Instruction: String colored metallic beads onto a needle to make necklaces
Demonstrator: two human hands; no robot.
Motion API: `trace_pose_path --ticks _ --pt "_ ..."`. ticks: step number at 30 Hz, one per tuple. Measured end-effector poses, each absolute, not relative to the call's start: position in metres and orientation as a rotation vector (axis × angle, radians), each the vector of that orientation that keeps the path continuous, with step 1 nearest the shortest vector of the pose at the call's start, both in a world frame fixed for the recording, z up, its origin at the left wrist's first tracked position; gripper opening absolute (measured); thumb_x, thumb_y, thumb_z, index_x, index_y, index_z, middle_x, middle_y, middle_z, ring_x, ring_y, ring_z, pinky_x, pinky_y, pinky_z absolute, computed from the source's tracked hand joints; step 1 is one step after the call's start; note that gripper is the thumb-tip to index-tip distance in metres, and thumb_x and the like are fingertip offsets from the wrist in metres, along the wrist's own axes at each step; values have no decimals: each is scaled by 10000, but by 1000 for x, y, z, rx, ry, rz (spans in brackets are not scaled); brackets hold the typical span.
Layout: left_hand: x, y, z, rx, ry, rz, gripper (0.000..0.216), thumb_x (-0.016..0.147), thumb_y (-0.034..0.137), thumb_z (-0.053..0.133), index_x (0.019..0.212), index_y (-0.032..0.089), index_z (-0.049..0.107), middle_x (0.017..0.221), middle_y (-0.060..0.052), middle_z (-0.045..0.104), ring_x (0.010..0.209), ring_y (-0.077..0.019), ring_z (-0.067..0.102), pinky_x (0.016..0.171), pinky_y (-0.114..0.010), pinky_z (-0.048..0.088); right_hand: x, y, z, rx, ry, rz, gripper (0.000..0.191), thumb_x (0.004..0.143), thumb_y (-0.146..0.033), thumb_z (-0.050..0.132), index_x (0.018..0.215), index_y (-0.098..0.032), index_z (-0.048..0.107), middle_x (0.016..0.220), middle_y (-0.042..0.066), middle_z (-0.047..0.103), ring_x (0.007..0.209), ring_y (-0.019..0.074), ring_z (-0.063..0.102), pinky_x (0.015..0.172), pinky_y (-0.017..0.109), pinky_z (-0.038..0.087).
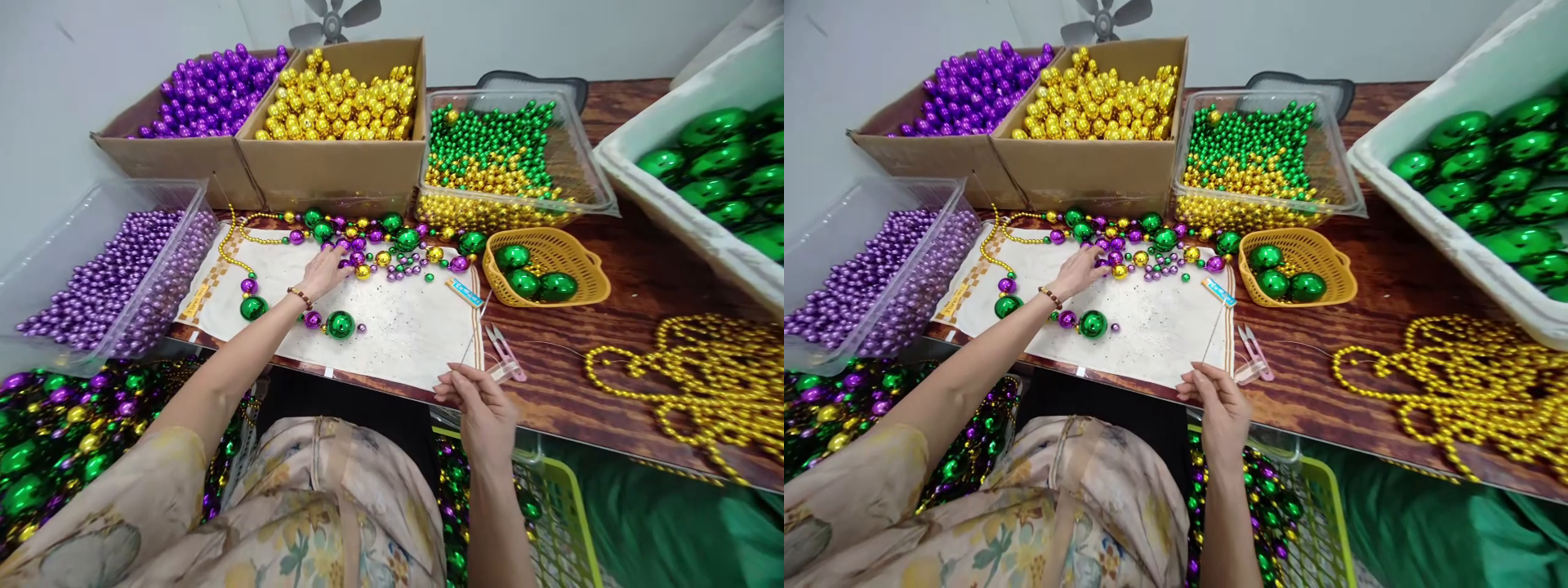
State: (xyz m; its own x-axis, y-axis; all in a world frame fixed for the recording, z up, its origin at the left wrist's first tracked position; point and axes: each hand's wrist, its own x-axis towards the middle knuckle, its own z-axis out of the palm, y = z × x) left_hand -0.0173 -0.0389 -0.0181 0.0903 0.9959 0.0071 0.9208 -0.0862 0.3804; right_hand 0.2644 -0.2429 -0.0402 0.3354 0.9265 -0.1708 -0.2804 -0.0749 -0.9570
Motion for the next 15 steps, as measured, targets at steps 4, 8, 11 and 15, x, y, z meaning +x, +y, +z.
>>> trace_pose_path --ticks 4,8,11,15 --pt "-18 -38 -20 2125 1853 396 305 922 340 603 1172 174 654 1155 -126 660 1105 -295 605 954 -403 476 263 -247 -51 -1278 -665 1189 289 696 -381 854 863 -166 756 706 39 740 535 141 681 510 249 580" --pt "-28 -40 -24 2069 1781 485 284 906 290 615 1151 152 658 1123 -118 683 1056 -266 624 942 -383 487 260 -245 -58 -1298 -664 1206 303 692 -400 854 856 -167 752 697 36 733 525 141 672 506 255 576" --pt "-33 -47 -24 2051 1763 554 326 889 234 624 1196 124 635 1156 -136 664 1029 -250 628 925 -372 500 257 -243 -60 -1305 -680 1208 300 700 -403 844 864 -169 750 702 31 728 527 139 667 506 258 577" --pt "-22 -58 -20 2285 1826 706 348 920 229 579 1256 139 598 1217 -145 600 1104 -266 565 976 -406 473 255 -242 -58 -1313 -713 1216 291 716 -403 825 868 -168 744 702 28 724 538 138 668 512 257 578"
